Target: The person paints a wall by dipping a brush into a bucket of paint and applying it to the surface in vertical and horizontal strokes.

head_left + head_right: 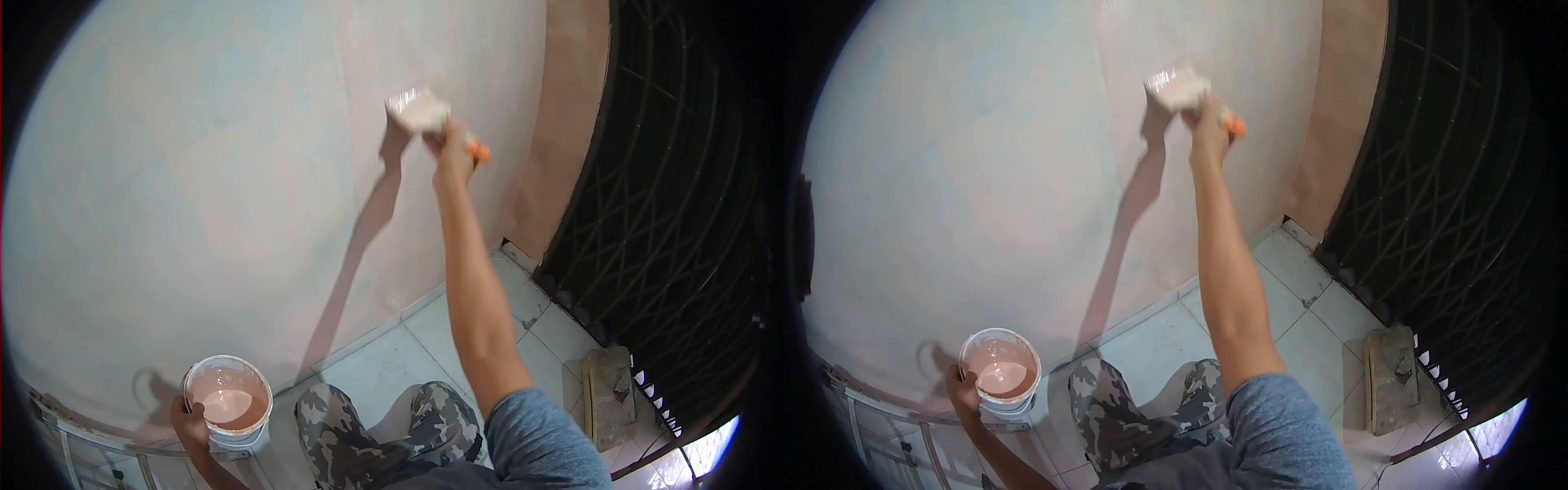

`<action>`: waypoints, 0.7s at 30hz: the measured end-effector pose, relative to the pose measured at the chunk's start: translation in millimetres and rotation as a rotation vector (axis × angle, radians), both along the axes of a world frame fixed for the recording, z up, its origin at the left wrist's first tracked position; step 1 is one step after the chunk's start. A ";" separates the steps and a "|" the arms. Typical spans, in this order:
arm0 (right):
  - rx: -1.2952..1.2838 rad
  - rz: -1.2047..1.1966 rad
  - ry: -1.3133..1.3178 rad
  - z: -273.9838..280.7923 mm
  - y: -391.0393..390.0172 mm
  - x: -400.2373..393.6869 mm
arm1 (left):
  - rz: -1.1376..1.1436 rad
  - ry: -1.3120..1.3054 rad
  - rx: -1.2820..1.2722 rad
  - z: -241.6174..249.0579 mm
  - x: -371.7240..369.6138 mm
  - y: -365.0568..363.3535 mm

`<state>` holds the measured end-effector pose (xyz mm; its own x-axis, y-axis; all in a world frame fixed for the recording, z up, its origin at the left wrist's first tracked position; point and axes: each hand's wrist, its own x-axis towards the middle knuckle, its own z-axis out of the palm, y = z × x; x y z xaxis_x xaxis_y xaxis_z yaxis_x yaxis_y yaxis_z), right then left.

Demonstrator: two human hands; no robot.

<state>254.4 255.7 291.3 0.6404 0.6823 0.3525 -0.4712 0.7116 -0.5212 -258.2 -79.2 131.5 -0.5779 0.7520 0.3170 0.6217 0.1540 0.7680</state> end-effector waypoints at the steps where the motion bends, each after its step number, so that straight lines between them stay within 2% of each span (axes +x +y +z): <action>1: -0.087 -0.019 0.038 -40.0 -7.1 -2.6 | -0.004 -0.004 0.003 0.4 0.4 1.2; 4: -0.303 0.016 0.075 -121.4 -43.2 -6.0 | -0.035 -0.036 0.033 0.0 -5.7 -1.4; 6: -0.367 -0.003 0.027 -130.9 -58.9 -10.2 | -0.053 -0.007 -0.034 -2.0 -16.9 -3.2; 8: -0.419 -0.028 -0.021 -115.5 -68.4 -16.2 | -0.104 0.055 -0.039 5.5 -16.8 -10.1; 10: -0.387 -0.149 -0.046 -58.5 -52.0 -18.2 | -0.153 0.108 -0.003 4.4 -22.8 4.6; 12: -0.251 -0.238 -0.114 11.5 -32.9 -12.9 | 0.040 0.182 0.044 -11.5 -37.7 3.7; 13: -0.158 -0.218 -0.126 55.5 -28.2 -12.0 | 0.042 0.184 0.043 -1.8 -36.6 -0.7; 15: 0.035 -0.133 -0.159 155.7 -17.3 4.1 | -0.158 -0.241 0.063 40.2 -14.8 -5.4; 16: 0.131 -0.064 -0.188 198.4 -14.5 12.3 | -0.214 -0.251 0.054 81.4 8.6 -9.8; 18: 0.212 0.054 -0.117 259.3 -17.8 19.5 | -0.188 -0.150 -0.028 122.0 24.6 -9.0; 20: 0.222 0.058 -0.091 279.2 -19.8 21.0 | -0.130 0.057 -0.093 156.3 28.8 -9.2; 21: 0.246 0.060 -0.090 279.2 -21.8 12.6 | -0.129 0.055 -0.109 162.4 26.5 -9.1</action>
<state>267.1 233.8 570.5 0.5603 0.6048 0.5659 -0.4759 0.7943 -0.3777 -231.7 -88.3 293.9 -0.4583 0.8506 0.2578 0.6825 0.1511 0.7151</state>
